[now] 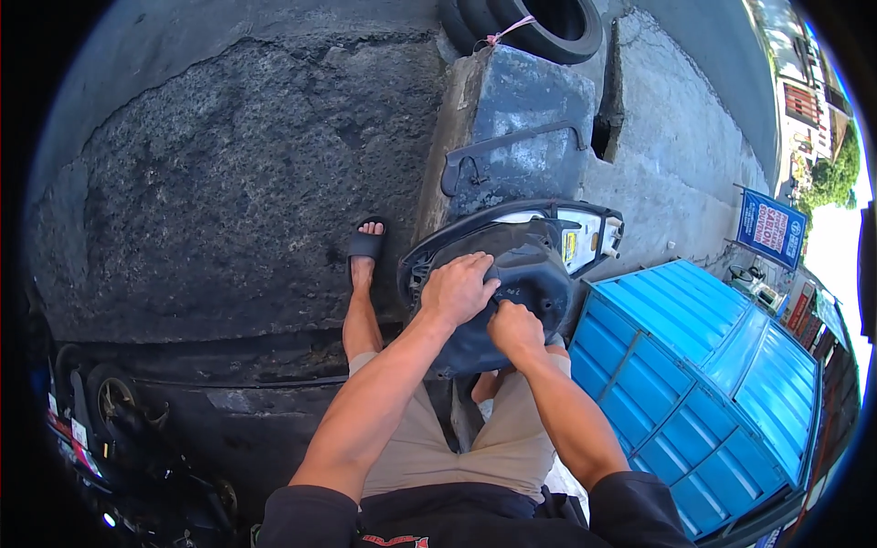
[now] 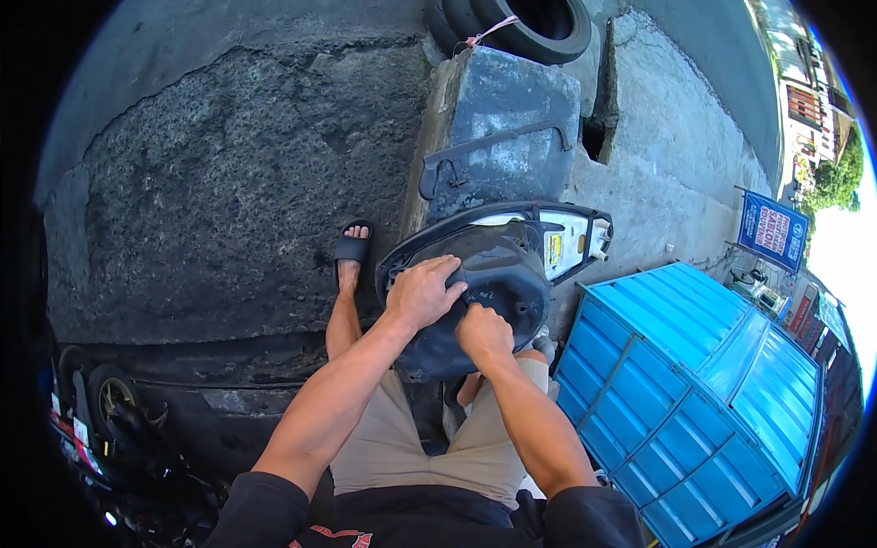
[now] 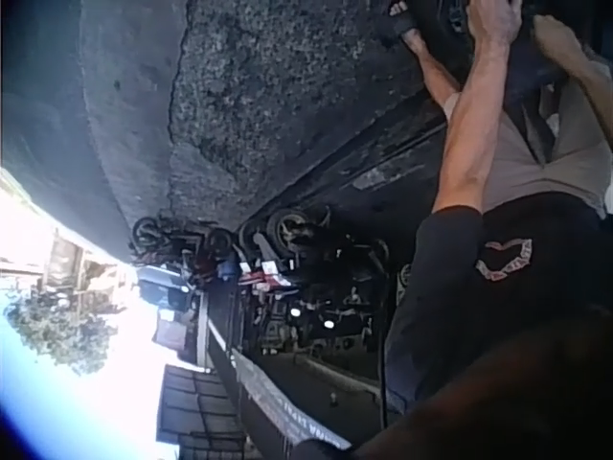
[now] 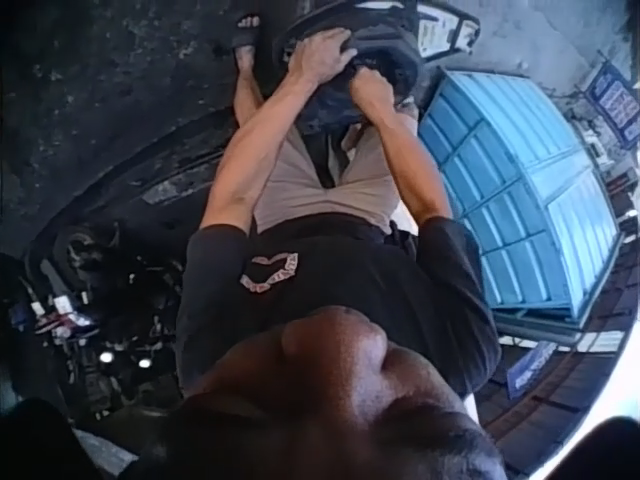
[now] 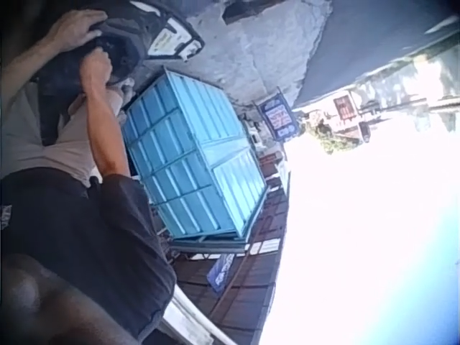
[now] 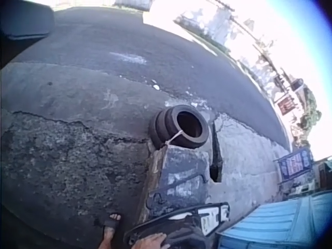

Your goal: Cutting and modifying a plastic motorcycle storage compartment using a hacksaw blade and a small tool.

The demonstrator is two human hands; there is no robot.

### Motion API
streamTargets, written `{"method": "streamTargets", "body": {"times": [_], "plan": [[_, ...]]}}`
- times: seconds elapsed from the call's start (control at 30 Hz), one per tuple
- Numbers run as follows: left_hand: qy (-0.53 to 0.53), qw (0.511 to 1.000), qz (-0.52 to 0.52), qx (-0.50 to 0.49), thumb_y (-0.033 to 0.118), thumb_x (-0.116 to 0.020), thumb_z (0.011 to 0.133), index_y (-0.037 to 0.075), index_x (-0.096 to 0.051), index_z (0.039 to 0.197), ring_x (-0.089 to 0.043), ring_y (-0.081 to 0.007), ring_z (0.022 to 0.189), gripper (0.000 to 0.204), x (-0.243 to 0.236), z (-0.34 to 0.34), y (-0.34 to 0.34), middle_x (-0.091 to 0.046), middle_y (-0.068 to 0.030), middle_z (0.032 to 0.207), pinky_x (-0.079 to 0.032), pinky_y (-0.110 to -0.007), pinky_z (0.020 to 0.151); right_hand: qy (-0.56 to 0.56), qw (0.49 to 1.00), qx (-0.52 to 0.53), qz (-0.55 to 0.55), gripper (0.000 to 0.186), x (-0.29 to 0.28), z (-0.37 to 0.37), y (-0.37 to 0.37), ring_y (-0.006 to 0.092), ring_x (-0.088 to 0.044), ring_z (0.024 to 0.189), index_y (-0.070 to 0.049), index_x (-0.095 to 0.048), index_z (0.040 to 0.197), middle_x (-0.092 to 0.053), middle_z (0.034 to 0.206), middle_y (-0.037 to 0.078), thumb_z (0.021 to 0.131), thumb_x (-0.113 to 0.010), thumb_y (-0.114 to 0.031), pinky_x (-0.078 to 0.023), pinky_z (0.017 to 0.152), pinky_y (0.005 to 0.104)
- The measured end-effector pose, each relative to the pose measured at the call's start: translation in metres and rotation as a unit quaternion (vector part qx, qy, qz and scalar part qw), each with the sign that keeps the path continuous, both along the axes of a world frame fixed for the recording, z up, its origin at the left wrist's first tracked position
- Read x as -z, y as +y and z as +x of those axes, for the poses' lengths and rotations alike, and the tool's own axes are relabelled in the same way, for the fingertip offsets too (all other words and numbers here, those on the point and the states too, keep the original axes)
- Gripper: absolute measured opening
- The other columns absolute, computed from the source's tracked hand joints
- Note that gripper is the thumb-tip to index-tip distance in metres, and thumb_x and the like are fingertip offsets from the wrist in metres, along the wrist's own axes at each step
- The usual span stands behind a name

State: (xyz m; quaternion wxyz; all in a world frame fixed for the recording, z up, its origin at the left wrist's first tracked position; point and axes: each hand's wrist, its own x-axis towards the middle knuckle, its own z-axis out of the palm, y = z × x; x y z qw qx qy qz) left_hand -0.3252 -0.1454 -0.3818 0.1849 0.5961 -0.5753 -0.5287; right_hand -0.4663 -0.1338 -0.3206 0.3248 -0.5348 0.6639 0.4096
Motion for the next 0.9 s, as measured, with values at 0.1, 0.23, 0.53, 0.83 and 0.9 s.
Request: {"method": "streamTargets", "body": {"times": [0.1, 0.23, 0.53, 0.83, 0.9], "plan": [[-0.013, 1.0, 0.011, 0.005, 0.032, -0.075, 0.088, 0.005, -0.069, 0.126, -0.066, -0.0303, 0.122, 0.047, -0.001, 0.014, 0.01, -0.069, -0.0141, 0.132, -0.053, -0.041, 0.103, -0.016, 1.0, 0.001, 0.024, 0.033, -0.034, 0.012, 0.015, 0.045, -0.072, 0.103, 0.001, -0.07, 0.112, -0.073, 0.108, 0.03, 0.098, -0.055, -0.026, -0.057, 0.093, 0.0531], [-0.01, 1.0, -0.006, 0.006, 0.031, -0.075, 0.088, 0.005, -0.069, 0.126, -0.066, -0.0304, 0.121, 0.046, -0.001, 0.005, 0.004, -0.07, -0.0142, 0.131, -0.053, -0.042, 0.103, -0.004, 0.999, 0.01, 0.045, 0.035, -0.003, 0.008, -0.001, 0.0448, -0.072, 0.104, 0.001, -0.069, 0.115, -0.073, 0.108, 0.03, 0.098, -0.056, -0.027, -0.057, 0.094, 0.0523], [-0.008, 1.0, 0.006, 0.017, 0.033, -0.072, 0.09, 0.006, -0.069, 0.127, -0.065, -0.0295, 0.125, 0.046, -0.006, 0.007, 0.002, -0.069, -0.0149, 0.133, -0.053, -0.042, 0.105, -0.01, 0.999, 0.014, 0.03, 0.034, 0.0, 0.01, 0.001, 0.0435, -0.072, 0.105, 0.0, -0.07, 0.116, -0.073, 0.11, 0.027, 0.097, -0.054, -0.023, -0.057, 0.094, 0.0508], [-0.021, 1.0, 0.012, 0.015, 0.034, -0.074, 0.088, 0.006, -0.07, 0.126, -0.068, -0.0307, 0.118, 0.047, -0.004, 0.009, -0.004, -0.07, -0.012, 0.13, -0.055, -0.042, 0.1, -0.05, 0.997, 0.043, -0.033, 0.031, -0.008, -0.006, 0.016, 0.0446, -0.072, 0.1, -0.001, -0.074, 0.105, -0.072, 0.105, 0.03, 0.097, -0.055, -0.023, -0.058, 0.091, 0.0524], [-0.027, 1.0, 0.008, 0.011, 0.034, -0.074, 0.088, 0.006, -0.071, 0.125, -0.068, -0.0311, 0.118, 0.047, -0.003, 0.009, 0.001, -0.07, -0.0121, 0.13, -0.054, -0.042, 0.1, -0.027, 0.999, 0.033, -0.02, 0.03, -0.018, 0.0, 0.031, 0.0426, -0.073, 0.101, -0.001, -0.074, 0.106, -0.073, 0.105, 0.028, 0.096, -0.055, -0.022, -0.058, 0.091, 0.0514]]}}
